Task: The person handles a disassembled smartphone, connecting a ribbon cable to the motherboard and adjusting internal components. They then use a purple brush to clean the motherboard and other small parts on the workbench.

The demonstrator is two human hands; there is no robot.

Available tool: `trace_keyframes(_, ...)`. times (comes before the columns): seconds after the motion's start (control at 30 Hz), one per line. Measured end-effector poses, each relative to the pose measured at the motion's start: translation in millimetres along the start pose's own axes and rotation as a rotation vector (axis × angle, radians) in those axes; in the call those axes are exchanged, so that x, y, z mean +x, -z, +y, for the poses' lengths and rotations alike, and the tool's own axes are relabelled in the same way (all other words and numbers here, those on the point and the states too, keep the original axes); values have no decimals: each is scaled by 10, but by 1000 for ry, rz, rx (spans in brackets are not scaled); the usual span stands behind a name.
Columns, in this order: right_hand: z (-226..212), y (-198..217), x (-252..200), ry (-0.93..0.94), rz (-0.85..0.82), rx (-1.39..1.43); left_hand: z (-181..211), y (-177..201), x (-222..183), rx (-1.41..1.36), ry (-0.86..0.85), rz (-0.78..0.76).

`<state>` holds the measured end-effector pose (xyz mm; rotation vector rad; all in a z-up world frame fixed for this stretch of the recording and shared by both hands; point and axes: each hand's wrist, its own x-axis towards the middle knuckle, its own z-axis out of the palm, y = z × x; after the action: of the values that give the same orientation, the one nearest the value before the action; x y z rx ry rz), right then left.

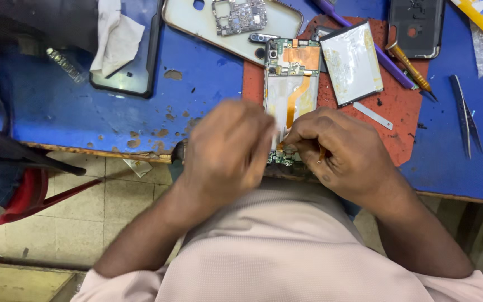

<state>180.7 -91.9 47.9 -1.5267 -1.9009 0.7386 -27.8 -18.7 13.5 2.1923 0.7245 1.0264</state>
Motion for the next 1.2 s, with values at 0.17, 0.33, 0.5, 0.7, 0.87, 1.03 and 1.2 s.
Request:
trace_keyframes(0.17,-28,9,32,7,-13,-16,-1,10,-299,149,-275,-88)
trace_keyframes(0.33,-93,-18,89,-13,-18,-42,-64,-46,-393,229,-299,-82)
trace_keyframes(0.5,-88,-13,78,0,-16,-71,-77,-65,-396,205,-288,-102)
trace_keyframes(0.7,-104,12,33,-92,-55,53,-66,-51,-374,200,-270,-117)
trace_keyframes(0.87,-96,-8,3,-132,-71,63,-74,-43,-387,202,-279,-120)
trace_keyframes(1.03,-61,-22,1,-181,-67,49,-83,-72,-408,226,-291,-122)
trace_keyframes(1.2,-58,-26,17,-115,-52,29,-86,-97,-436,239,-293,-110)
